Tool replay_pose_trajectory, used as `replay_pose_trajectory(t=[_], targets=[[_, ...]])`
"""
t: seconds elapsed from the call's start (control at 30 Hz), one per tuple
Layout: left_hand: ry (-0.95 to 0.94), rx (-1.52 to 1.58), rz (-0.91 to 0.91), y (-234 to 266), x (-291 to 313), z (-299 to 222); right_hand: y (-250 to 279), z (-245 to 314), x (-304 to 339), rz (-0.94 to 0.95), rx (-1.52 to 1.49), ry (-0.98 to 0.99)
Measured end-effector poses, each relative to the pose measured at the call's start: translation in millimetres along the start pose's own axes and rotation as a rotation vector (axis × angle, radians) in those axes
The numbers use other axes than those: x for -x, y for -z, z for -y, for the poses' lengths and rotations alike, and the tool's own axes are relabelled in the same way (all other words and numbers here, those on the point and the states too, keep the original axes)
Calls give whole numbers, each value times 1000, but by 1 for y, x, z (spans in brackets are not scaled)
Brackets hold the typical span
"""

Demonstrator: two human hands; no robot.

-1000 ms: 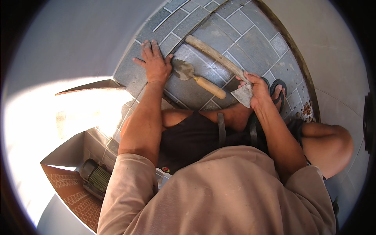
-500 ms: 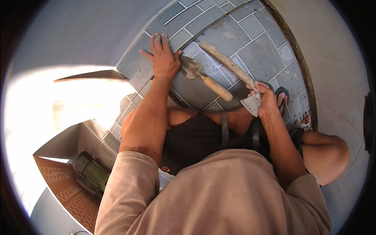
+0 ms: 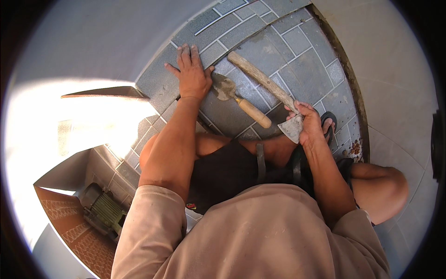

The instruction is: The person sits on a tiled floor and uses a trowel to apply grout into the gaps between tiles. They then use a wooden stick to smooth and press the grout into the joints, ensuring even coverage.

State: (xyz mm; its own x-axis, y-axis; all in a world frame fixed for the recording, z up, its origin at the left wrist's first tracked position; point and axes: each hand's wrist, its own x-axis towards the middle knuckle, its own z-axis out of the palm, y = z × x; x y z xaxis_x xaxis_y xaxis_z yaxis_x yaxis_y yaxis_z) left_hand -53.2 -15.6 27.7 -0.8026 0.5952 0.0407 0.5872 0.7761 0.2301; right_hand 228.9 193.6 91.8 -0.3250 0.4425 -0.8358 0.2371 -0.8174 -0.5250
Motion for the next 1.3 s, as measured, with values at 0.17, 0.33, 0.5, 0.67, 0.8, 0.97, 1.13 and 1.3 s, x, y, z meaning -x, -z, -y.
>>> replay_pose_trajectory(t=[0.17, 0.33, 0.5, 0.67, 0.8, 0.97, 1.13, 1.3], targets=[[11, -6, 3, 1, 1, 0, 14, -8, -9, -41, -62, -4], [13, 2, 7, 1, 1, 0, 7, -4, -6, -45, -44, 3], [1, 4, -18, 0, 2, -1, 12, -1, -14, -54, -71, -8], [8, 13, -3, 1, 1, 0, 11, -2, -4, -92, -24, 29], [4, 27, -13, 1, 3, -1, 7, -7, -12, -49, 15, 18], [2, 5, -16, -2, 2, 2, 3, -6, -7, -45, 35, 23], [-4, 19, -35, -3, 2, 2, 5, -6, -9, 14, 78, -8], [3, 15, -15, -3, 1, 0, 7, -3, -8, -49, 25, 16]])
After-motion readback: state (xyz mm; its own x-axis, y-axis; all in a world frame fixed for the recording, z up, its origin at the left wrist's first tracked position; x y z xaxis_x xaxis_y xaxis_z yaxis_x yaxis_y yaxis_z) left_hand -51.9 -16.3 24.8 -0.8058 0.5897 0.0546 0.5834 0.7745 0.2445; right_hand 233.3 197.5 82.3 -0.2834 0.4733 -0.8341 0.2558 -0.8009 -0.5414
